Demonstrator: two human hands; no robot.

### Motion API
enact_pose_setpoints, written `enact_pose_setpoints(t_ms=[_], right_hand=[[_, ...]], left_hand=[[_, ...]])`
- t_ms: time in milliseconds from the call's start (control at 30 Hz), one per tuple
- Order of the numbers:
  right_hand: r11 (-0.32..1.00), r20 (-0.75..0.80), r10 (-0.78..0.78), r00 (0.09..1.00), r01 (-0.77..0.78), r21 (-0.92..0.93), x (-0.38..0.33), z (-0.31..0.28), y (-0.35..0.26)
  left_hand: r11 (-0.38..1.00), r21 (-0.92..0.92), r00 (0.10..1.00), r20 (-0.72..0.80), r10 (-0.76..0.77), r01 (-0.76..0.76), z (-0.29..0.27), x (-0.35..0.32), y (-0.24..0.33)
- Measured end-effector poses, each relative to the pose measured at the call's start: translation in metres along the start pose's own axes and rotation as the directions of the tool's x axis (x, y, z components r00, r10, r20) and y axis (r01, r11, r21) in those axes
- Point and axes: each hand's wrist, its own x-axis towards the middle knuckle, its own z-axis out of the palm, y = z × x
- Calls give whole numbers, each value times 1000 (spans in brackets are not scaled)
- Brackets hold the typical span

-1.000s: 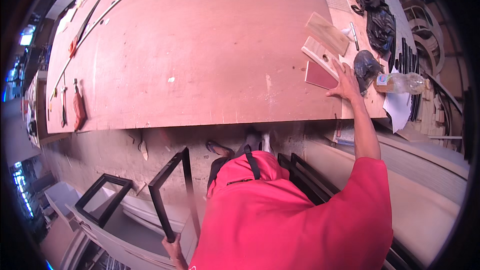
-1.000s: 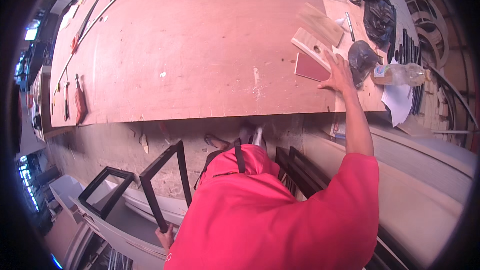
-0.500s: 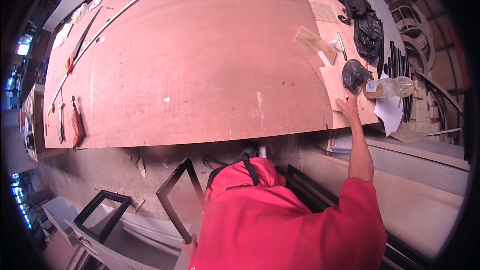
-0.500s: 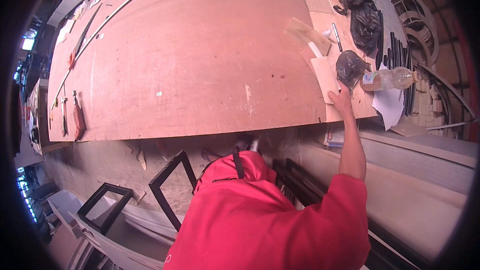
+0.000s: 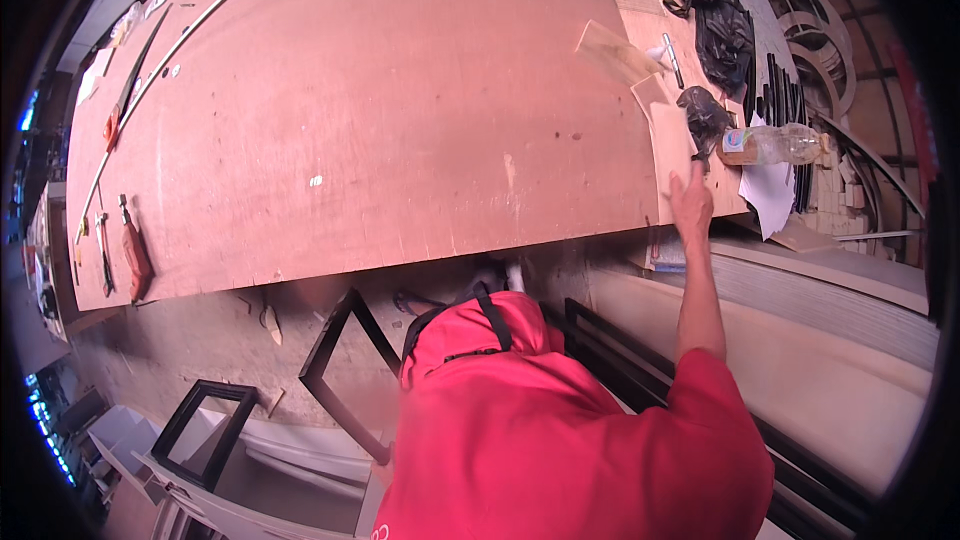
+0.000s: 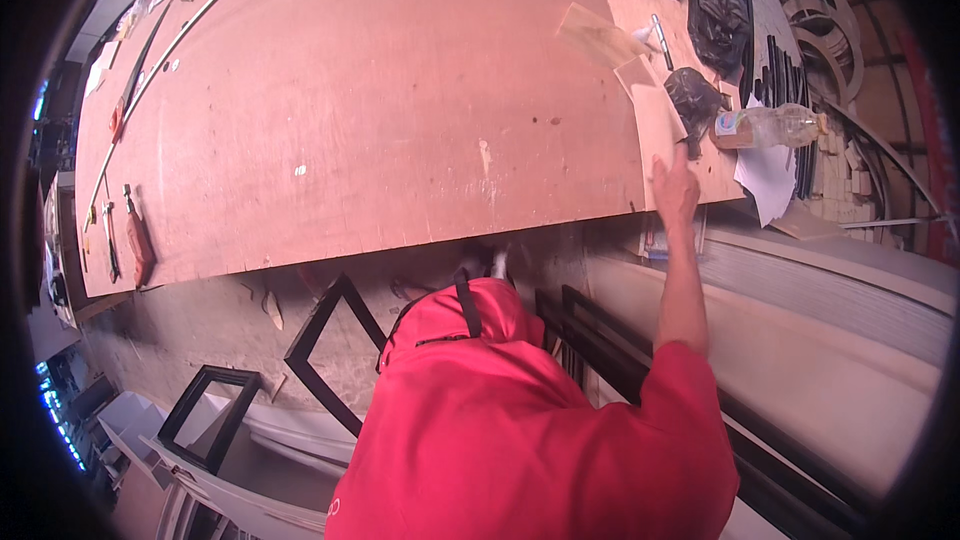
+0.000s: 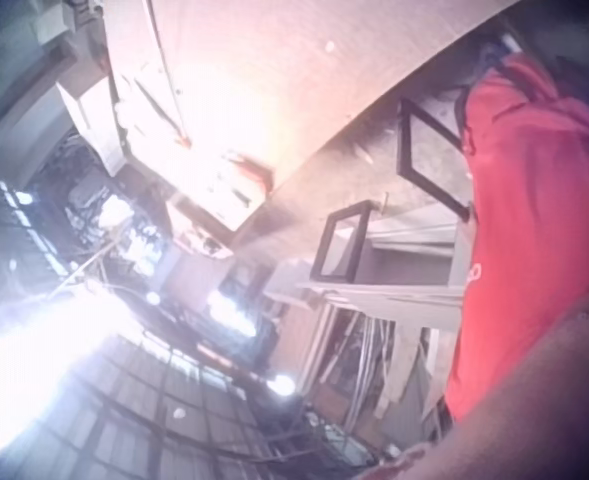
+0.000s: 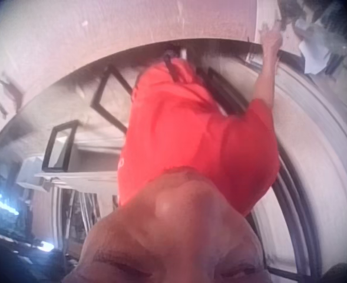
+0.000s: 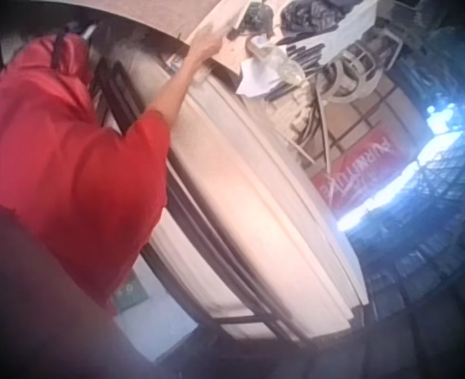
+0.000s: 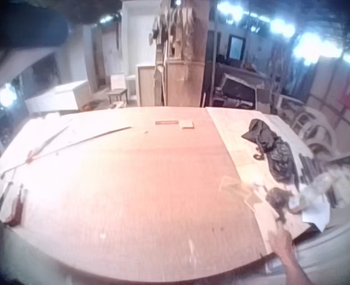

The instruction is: The person uses a power drill to fasten black metal frame pieces together on a wooden workbench. They then move the assembled frame to a stack of similar frames and wipe the workbench surface with a small wooden block before placing another frame on the table.

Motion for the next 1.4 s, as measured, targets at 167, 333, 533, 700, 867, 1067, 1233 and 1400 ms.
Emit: enact_pose_setpoints(t_ms=[167,333,533,700,867,1067,1233,1400], right_hand=[[956,48,181,982,-164,-245,-62,7,-16],[925,-53,222,974,-228,-303,-90,26,-15],[915,40,110,993,-86,-394,-119,55,-107],[936,214,-154,965,212,-282,-168,78,-262],[975,212,-218,953,205,82,-150,70,-298],[944,-83,126,988,-146,-296,-27,42,-158],[900,82,-209,975,224,-375,-88,102,-252],[926,115,-376,919,367,93,-133,97,-311]], left_hand=[[1000,-11,1000,4,-23,23,1,10,-3],[999,-34,999,13,-38,39,1,24,-10],[998,-47,999,22,-49,50,1,41,-17],[997,-56,998,51,-48,51,0,54,-20],[996,-81,998,48,-42,45,-3,59,-27],[992,-107,997,24,-71,73,-2,54,-38],[991,-104,997,9,-82,82,-5,49,-44],[991,-105,997,4,-79,79,-5,45,-52]])
